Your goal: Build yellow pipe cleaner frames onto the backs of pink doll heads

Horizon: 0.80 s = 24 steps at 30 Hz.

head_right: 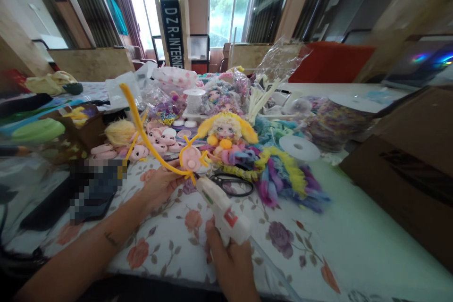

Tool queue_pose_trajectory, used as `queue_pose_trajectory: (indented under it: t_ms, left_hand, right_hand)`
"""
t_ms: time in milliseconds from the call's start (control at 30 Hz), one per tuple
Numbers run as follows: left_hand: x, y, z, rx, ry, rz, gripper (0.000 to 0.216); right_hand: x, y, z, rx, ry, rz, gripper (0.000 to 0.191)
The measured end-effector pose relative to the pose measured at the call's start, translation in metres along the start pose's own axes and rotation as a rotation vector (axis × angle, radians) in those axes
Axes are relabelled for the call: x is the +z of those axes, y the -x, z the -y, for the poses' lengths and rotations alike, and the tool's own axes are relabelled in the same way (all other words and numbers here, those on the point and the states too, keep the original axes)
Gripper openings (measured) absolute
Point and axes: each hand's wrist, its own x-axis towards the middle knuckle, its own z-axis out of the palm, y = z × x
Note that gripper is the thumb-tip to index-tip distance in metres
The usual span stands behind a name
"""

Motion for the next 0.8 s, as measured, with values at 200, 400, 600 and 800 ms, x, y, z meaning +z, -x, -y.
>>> queue_pose_trajectory:
  t_ms: [200, 400, 600, 800]
  left_hand:
    - [-0.0010, 0.0005, -0.0006, -0.001, 0.005, 0.009, 0.034]
    - [-0.0041, -0.0008, 0.0019, 0.001, 0.019, 0.017, 0.027]
    - [-0.0025, -0.0002, 0.0001, 0.000, 0.001, 0.012, 0.031]
    - [-0.0025, 0.0006, 0.0005, -0.009, 0.010, 0.027, 0.025]
  right_hand:
    - [-0.0001, 0.0000, -0.0026, -0.001, 0.006, 0.005, 0.037]
    - [-0.0006, 0.0011, 0.0033, -0.010, 0.018, -0.021, 0.037]
    - [0.0001, 0.0014, 0.0038, -0.008, -0.020, -0.043, 0.038]
    - [-0.0007, 0.0014, 0.0052, 0.020, -0.015, -0.035, 0.040]
